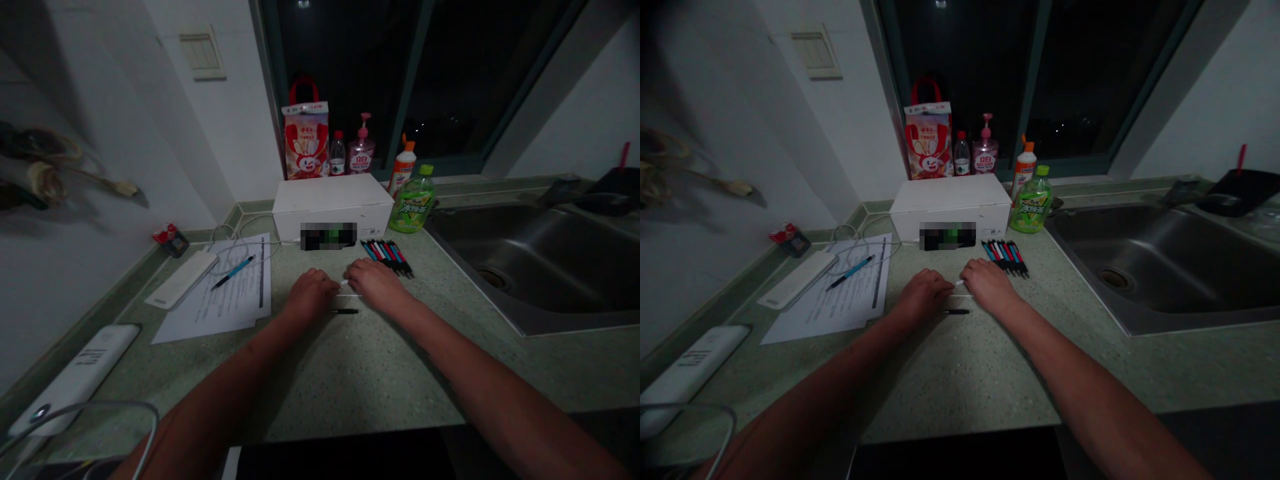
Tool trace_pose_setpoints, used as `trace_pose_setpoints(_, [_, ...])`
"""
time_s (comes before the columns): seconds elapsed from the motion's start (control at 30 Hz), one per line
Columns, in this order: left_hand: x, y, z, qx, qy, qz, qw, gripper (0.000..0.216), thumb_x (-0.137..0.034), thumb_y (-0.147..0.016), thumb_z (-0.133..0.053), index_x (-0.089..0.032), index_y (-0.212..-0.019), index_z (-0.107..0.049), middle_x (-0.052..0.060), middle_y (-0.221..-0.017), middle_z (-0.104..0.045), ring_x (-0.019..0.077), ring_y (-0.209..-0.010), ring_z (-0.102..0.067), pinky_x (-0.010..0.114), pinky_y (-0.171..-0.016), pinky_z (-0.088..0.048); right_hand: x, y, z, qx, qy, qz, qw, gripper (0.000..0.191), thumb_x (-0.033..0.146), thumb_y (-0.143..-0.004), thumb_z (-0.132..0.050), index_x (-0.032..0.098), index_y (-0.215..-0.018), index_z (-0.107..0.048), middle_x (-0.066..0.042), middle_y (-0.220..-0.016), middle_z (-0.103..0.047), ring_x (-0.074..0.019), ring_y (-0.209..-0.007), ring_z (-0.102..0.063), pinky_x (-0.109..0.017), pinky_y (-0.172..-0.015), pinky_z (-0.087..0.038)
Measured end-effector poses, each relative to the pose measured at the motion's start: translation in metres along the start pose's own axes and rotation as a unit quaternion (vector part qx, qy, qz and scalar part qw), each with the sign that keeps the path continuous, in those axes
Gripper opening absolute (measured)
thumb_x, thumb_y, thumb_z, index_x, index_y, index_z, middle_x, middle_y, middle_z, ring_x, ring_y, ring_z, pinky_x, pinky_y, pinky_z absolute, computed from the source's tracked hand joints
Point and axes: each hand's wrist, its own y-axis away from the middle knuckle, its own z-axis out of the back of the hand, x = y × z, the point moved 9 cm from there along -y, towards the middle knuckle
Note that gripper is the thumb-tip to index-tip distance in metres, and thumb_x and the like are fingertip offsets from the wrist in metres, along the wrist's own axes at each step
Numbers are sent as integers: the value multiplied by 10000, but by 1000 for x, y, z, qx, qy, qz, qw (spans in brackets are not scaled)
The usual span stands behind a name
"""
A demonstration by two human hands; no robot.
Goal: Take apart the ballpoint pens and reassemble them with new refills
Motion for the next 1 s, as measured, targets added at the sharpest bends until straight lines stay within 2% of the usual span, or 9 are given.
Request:
trace_pose_setpoints(0.23, [5,-2,1,-5,36,62,997,163,-200,-925,-595,-200,-931,-758,54,-925,-707,217,-942,-588,336,-870,-451,6,0,1,20,15,13,1000,114,172,-976,-637,173,-1028,-738,-76,-1015,-661,-246,-1010,-572,-316,-865,-418])
trace_pose_setpoints(0.53, [13,-2,0,-22,47,82,995,149,-161,-903,-596,-189,-871,-739,60,-915,-691,213,-934,-588,334,-871,-454,13,-1,1,6,0,11,1000,99,176,-982,-636,165,-975,-734,-67,-969,-670,-232,-976,-586,-312,-839,-433])
trace_pose_setpoints(0.67, [20,-1,3,-46,76,86,992,123,-173,-907,-614,-187,-877,-733,47,-918,-693,201,-934,-586,331,-873,-448,13,0,4,-20,-37,18,999,49,190,-965,-677,173,-975,-722,-57,-955,-667,-226,-968,-586,-307,-836,-434])
trace_pose_setpoints(0.8, [23,2,15,-82,90,80,989,93,-226,-911,-642,-182,-926,-722,43,-931,-694,194,-943,-582,333,-876,-447,4,2,12,-67,-103,-2,992,35,186,-956,-683,172,-988,-686,-51,-966,-665,-211,-972,-592,-289,-838,-426])
trace_pose_setpoints(0.9, [17,4,16,-56,87,56,993,90,-222,-872,-689,-187,-947,-724,44,-952,-692,205,-956,-580,342,-871,-451,-7,4,15,-96,-155,-46,982,40,170,-944,-670,170,-979,-649,-39,-941,-661,-187,-899,-606,-264,-772,-418])
trace_pose_setpoints(1.0, [9,5,10,-11,57,25,998,64,-168,-851,-685,-193,-888,-732,52,-937,-682,219,-953,-570,351,-861,-449,-14,5,17,-118,-182,-74,973,59,161,-921,-669,171,-957,-623,-22,-898,-651,-174,-817,-602,-254,-706,-403])
